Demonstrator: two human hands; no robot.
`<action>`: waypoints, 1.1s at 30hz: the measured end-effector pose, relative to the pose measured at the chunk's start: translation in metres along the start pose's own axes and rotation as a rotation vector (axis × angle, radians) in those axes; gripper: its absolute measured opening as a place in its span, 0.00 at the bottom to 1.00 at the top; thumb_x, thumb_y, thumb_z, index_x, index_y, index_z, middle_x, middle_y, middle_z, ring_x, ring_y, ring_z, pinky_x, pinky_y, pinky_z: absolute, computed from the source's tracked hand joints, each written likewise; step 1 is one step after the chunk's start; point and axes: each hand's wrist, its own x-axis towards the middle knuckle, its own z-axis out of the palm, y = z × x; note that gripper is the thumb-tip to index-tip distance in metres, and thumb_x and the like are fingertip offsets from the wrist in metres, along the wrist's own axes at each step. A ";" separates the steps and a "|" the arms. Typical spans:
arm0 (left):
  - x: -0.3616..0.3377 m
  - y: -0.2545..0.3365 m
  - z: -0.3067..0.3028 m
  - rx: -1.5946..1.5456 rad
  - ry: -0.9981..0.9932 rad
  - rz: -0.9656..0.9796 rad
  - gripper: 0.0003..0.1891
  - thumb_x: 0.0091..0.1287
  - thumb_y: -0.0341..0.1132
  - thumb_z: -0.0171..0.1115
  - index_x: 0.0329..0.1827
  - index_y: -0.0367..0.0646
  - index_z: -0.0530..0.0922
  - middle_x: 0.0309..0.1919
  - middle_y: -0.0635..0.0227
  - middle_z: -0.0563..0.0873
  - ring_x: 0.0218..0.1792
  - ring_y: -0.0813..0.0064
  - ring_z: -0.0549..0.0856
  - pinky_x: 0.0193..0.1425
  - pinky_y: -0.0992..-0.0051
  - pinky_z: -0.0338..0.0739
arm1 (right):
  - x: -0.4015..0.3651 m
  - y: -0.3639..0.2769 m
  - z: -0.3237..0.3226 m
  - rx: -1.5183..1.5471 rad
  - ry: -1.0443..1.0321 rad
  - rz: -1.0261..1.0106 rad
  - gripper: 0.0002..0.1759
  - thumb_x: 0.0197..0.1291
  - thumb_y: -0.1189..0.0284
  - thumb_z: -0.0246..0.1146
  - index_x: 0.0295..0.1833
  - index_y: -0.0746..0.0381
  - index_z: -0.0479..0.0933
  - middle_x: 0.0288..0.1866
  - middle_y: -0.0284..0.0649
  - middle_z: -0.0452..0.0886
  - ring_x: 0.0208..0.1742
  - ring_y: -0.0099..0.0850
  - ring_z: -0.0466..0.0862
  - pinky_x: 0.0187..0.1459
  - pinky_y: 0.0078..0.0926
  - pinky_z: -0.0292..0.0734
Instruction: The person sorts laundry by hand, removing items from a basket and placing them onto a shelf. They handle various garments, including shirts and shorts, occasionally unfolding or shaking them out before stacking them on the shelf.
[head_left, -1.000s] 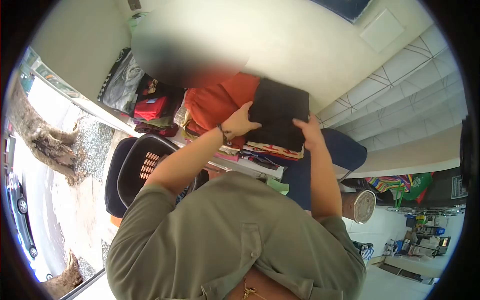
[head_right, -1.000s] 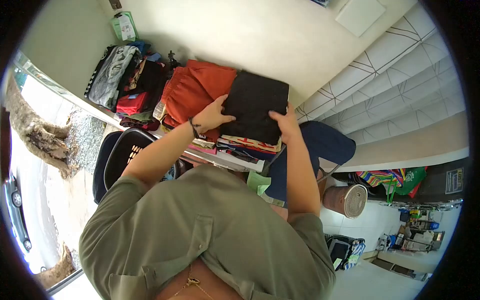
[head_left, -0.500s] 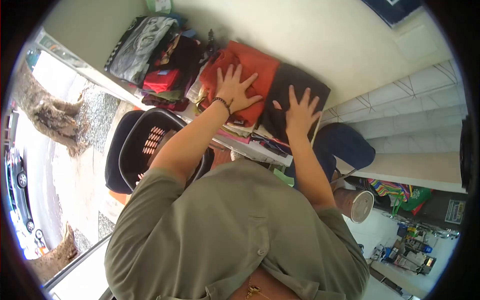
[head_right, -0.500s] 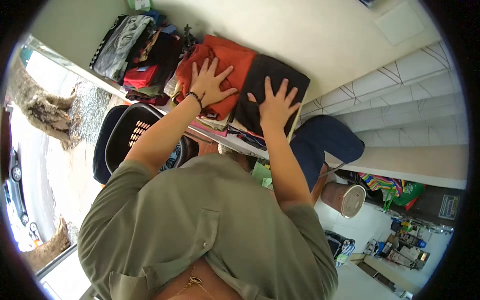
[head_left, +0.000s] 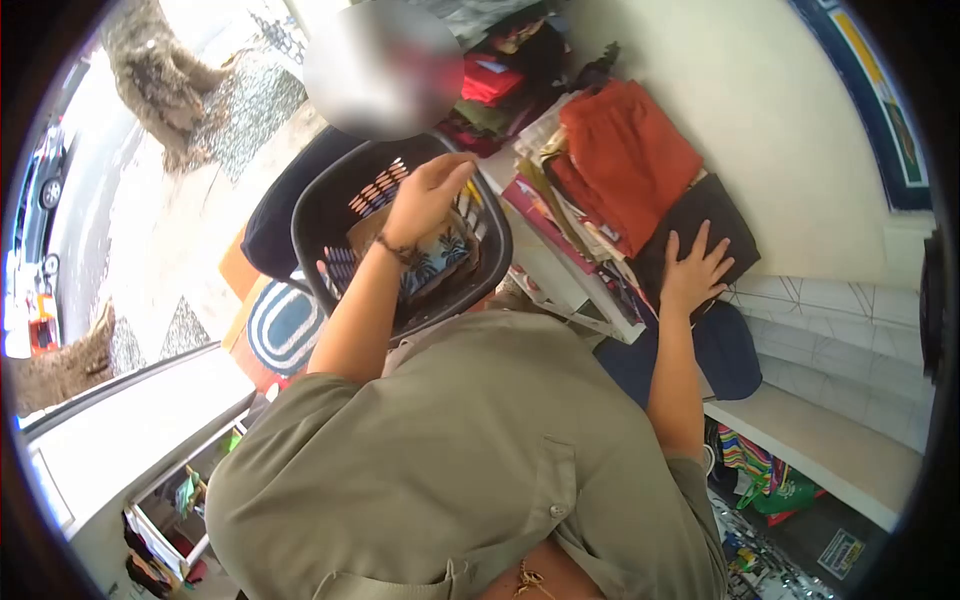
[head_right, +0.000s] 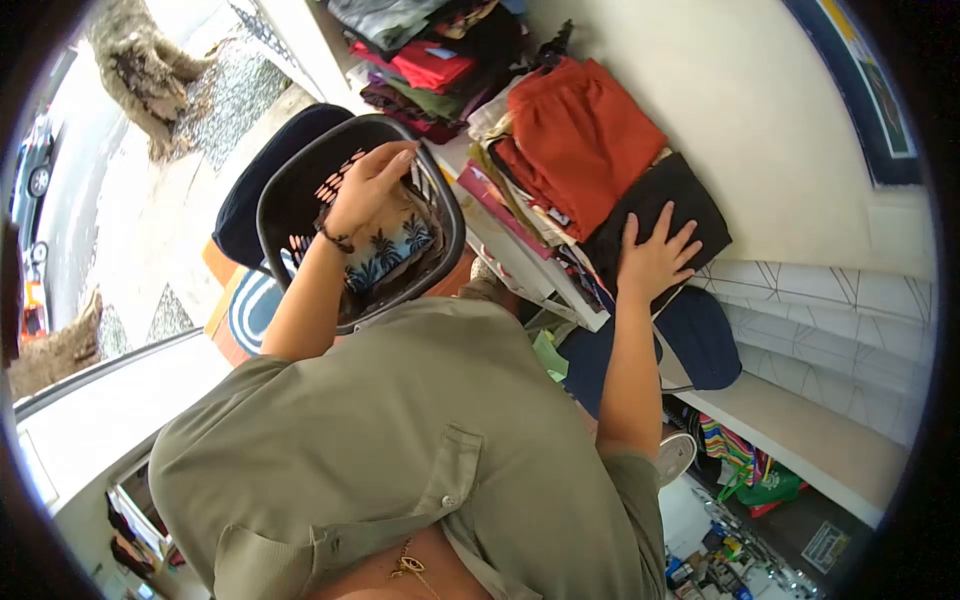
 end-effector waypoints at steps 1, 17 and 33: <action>-0.006 -0.033 -0.016 0.041 0.033 -0.017 0.20 0.72 0.46 0.59 0.58 0.42 0.81 0.44 0.60 0.89 0.46 0.72 0.87 0.53 0.74 0.78 | 0.001 0.001 0.004 -0.006 0.013 -0.001 0.37 0.63 0.38 0.55 0.76 0.37 0.63 0.80 0.49 0.56 0.78 0.58 0.54 0.68 0.73 0.54; -0.076 -0.214 -0.006 1.304 -0.456 -0.249 0.26 0.56 0.37 0.68 0.61 0.51 0.77 0.63 0.52 0.76 0.61 0.50 0.79 0.57 0.55 0.79 | 0.008 0.010 0.021 0.047 0.051 0.020 0.33 0.64 0.38 0.53 0.73 0.33 0.65 0.80 0.39 0.59 0.79 0.48 0.57 0.69 0.68 0.54; -0.049 -0.306 -0.067 1.021 -0.660 -0.435 0.14 0.53 0.34 0.64 0.44 0.46 0.84 0.42 0.59 0.88 0.44 0.57 0.87 0.47 0.64 0.81 | 0.013 0.013 0.024 0.052 0.093 0.003 0.32 0.63 0.39 0.55 0.72 0.33 0.68 0.78 0.39 0.63 0.78 0.49 0.60 0.68 0.66 0.57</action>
